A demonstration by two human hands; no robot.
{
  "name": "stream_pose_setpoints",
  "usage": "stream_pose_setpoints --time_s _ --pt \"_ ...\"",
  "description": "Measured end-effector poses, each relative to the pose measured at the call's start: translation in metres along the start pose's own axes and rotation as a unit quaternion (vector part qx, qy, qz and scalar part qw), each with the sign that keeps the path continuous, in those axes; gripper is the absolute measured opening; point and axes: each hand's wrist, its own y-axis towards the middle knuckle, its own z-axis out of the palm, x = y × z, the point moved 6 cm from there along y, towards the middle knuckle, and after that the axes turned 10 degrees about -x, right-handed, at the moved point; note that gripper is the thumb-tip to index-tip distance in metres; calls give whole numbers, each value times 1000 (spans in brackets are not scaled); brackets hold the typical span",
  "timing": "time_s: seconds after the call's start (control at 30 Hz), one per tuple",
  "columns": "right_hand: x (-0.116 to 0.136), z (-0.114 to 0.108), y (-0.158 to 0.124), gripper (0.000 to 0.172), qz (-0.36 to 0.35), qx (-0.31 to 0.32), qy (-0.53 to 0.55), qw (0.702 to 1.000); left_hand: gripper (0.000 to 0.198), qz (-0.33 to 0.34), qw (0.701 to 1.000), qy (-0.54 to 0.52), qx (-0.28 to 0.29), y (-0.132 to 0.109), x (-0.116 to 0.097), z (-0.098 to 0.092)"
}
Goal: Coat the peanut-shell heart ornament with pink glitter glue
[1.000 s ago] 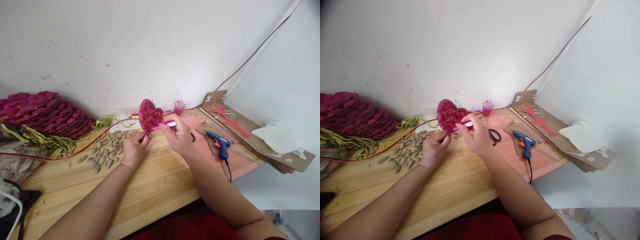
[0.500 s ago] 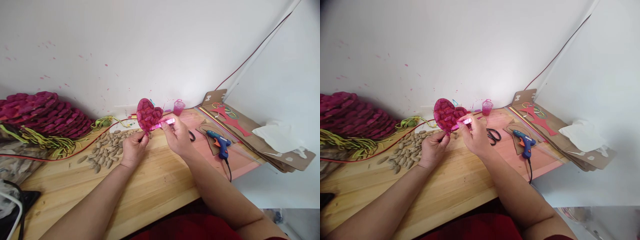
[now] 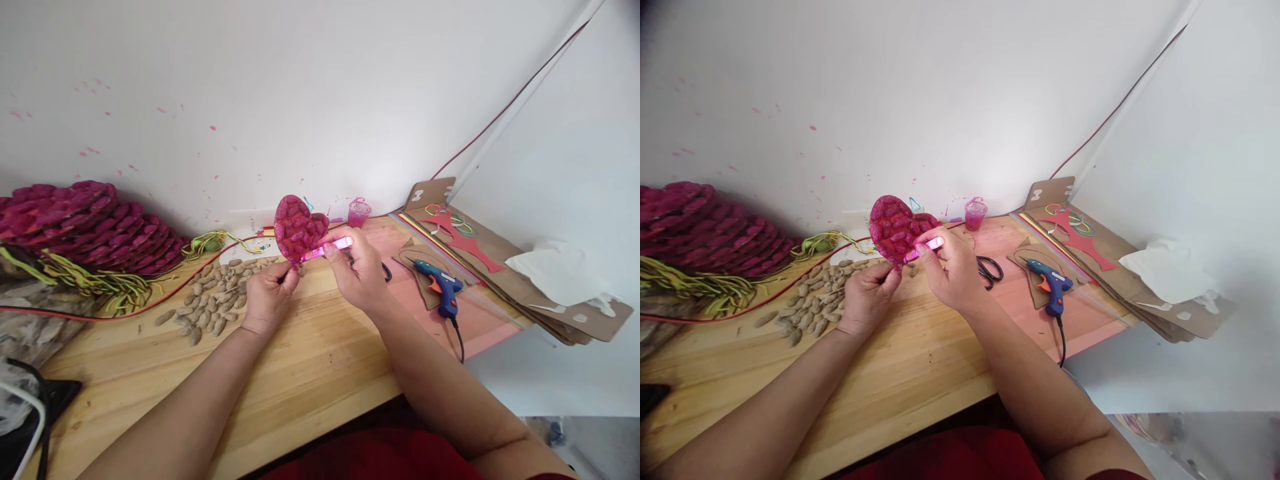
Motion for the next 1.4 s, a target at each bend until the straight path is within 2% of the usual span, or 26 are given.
stream_pose_setpoints --time_s 0.2,0.4,0.9,1.07,1.23,1.4 --pt "-2 -4 1 13 -6 -25 -28 999 28 0 1000 3 -7 2 -1 -1" --pt "2 0 -1 13 -8 -9 -28 1000 28 0 1000 6 0 1 -1 -1" --pt "-5 -3 0 11 -11 -23 -31 999 28 -3 1000 2 -4 1 -2 -1" --pt "-12 -6 1 12 6 -42 -64 997 29 -21 1000 0 -12 2 -1 -2" --pt "-9 -6 1 15 11 -43 -31 999 30 -44 999 -20 -11 2 1 -3" --pt "-12 -8 3 15 24 -55 -73 996 31 -56 998 -39 -13 3 0 -4"
